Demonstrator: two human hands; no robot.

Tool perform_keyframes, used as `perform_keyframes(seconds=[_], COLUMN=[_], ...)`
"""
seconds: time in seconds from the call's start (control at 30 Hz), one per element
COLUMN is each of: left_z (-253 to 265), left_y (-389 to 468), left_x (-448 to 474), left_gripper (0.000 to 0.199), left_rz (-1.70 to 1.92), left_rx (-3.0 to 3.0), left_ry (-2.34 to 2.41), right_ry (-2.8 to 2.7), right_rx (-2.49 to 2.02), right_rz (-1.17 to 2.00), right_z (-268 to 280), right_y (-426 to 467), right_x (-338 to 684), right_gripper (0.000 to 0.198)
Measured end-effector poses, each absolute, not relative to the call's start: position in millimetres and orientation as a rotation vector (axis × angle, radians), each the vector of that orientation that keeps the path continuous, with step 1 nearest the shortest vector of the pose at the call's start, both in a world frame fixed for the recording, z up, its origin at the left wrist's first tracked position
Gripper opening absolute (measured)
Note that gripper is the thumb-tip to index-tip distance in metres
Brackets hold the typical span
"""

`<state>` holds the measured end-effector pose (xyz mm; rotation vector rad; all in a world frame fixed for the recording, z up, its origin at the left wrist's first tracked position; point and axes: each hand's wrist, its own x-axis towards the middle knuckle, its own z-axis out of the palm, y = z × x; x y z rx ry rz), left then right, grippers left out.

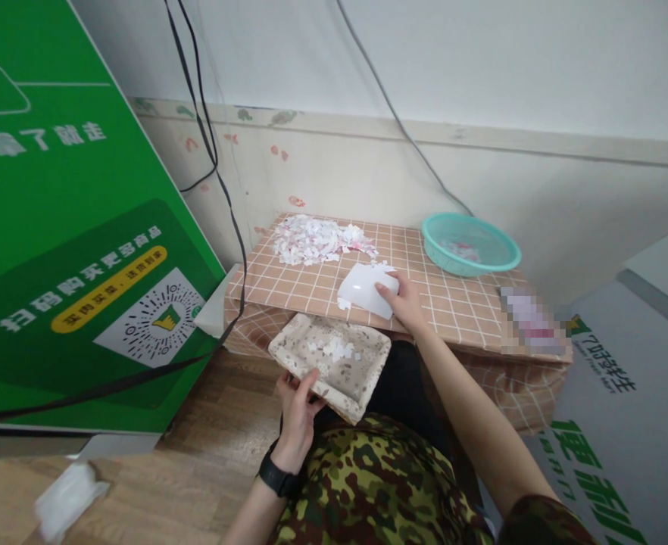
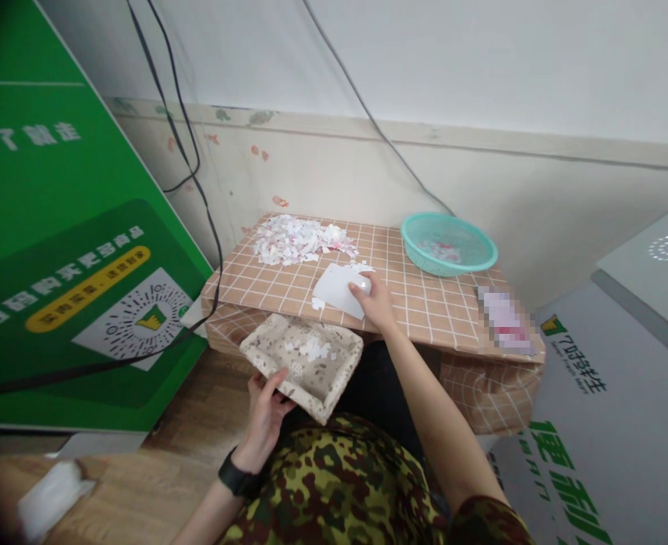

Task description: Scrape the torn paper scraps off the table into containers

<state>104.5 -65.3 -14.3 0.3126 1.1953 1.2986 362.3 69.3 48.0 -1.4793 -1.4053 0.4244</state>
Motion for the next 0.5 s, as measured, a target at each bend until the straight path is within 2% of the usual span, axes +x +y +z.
perform_keyframes(seconds=[0.2,0.43,0.5], left_z=[-26.0,-31.3,-34.5], left_y=[-67.2,-60.2,-54.7], left_x=[95.9,87.2,82.4], left_gripper=[0.061,0.054,0.046], left_rz=[1.263,1.150,1.118], left_rx=[0.337,0.407,0.410], left_ry=[1.234,1.389,1.394], right_ry=[-1.321,-1.427,-1.422], right_rx=[-1.427,-1.466,-1.479], right_rz=[0.457,0.445,0.445], right_z=[43.8,44.5,47.3], right_y=[71.2,70.6,69.1], right_x=[367.4,366.9,365.7], right_gripper=[0.042,0.038,0.039])
